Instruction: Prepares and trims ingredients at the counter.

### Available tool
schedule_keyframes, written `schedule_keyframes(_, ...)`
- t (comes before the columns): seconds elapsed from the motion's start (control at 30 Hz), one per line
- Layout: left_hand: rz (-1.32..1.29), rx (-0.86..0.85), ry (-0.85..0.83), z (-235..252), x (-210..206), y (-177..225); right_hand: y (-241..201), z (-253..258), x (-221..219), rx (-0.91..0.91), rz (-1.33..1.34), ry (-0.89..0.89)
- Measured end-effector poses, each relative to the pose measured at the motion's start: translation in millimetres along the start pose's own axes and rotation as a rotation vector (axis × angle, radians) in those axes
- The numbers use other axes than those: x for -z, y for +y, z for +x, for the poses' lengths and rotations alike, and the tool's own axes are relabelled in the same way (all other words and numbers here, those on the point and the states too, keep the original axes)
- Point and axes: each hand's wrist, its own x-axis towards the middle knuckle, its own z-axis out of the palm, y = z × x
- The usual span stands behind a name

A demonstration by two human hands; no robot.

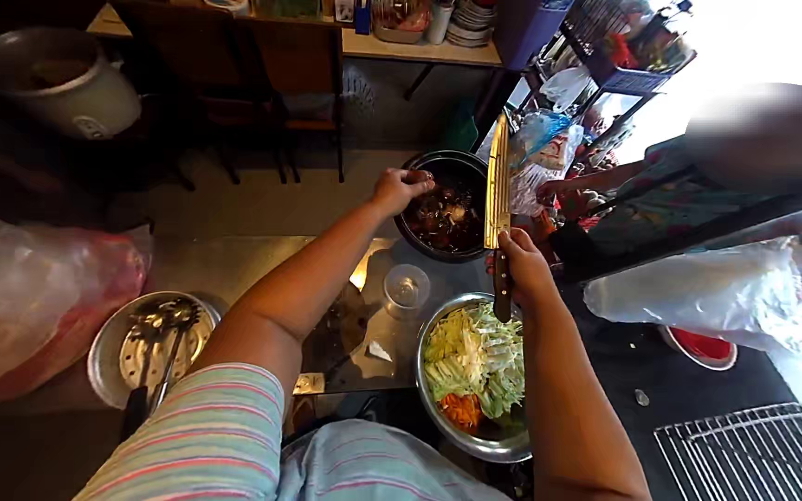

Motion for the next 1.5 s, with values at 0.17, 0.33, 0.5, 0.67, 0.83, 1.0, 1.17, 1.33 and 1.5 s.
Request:
schedule_keyframes(0.17,0.109,0.132,0.14,-92.5,77.7,-13.0,-7.3,-45.2,-69.2,-0.019,-0.069,-0.237)
schedule_keyframes(0.33,0.145,0.259,0.26,-192.1,114.0,-67.2,25.8,-92.6,-133.0,-0.154,-0.146,-0.402)
schedule_keyframes(0.5,0.101,0.367,0.262,-259.2,115.7,-130.9,67.5,-129.9,-169.0,-0.171,-0.196,-0.459)
schedule_keyframes(0.67,0.201,0.387,0.181,-299.4,116.3,-158.8,93.6,-150.1,-183.9,-0.158,-0.266,-0.29)
schedule_keyframes(0.83,0.184,0.082,0.187,-310.3,135.1,-144.4,79.7,-170.2,-186.2,0.043,-0.411,-0.101)
schedule_keyframes(1.0,-0.664,0.316,-0.148,-298.8,135.4,-120.6,63.3,-188.3,-227.1,0.221,-0.414,-0.113)
schedule_keyframes(1.17,-1.021,0.397,-0.237,-298.6,129.0,-121.7,61.1,-194.4,-259.3,0.387,-0.531,-0.166)
schedule_keyframes(1.33,-1.118,0.429,-0.295,-304.4,126.0,-120.3,56.2,-186.3,-269.6,0.538,-0.659,-0.121)
schedule_keyframes(1.5,-1.256,0.424,-0.254,-310.5,121.7,-113.4,47.1,-180.1,-263.8,0.607,-0.721,-0.132)
